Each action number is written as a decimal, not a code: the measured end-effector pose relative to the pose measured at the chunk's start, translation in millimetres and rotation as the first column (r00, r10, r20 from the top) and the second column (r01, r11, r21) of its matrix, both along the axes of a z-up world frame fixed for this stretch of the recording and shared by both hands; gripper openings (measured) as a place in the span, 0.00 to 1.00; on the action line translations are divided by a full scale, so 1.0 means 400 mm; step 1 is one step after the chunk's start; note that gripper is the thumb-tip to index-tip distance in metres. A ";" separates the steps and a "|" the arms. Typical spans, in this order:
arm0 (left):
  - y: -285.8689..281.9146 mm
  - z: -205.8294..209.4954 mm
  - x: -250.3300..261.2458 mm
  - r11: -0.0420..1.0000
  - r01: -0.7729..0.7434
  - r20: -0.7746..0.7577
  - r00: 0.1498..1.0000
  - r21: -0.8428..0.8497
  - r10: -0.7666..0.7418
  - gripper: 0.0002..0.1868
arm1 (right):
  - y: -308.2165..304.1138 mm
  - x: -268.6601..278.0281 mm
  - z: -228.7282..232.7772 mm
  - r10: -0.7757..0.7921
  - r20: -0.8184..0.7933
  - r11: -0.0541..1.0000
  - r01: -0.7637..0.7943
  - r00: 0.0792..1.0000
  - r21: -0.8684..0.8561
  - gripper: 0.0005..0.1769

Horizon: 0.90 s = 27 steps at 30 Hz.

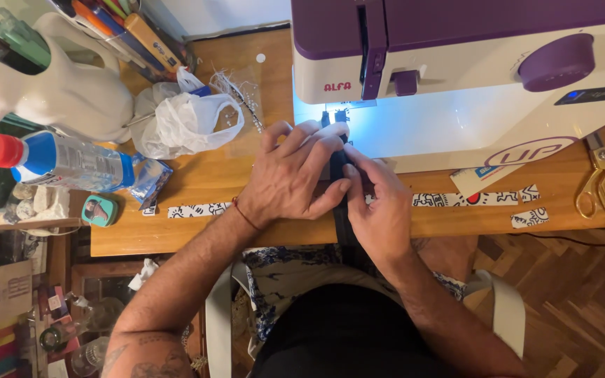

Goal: Cutting a patterned fabric strip and aligning a small label onto a black strap in preparation for sewing.

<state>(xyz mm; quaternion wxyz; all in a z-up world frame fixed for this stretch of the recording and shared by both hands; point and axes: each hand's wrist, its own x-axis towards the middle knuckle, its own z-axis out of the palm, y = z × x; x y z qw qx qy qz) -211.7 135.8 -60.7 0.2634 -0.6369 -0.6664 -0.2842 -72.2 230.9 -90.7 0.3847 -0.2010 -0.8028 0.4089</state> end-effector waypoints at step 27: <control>0.008 0.033 -0.027 0.993 0.115 0.262 0.959 -0.018 -0.106 0.11 | 0.037 0.011 0.050 0.123 -0.012 0.929 -0.119 0.992 -0.350 0.15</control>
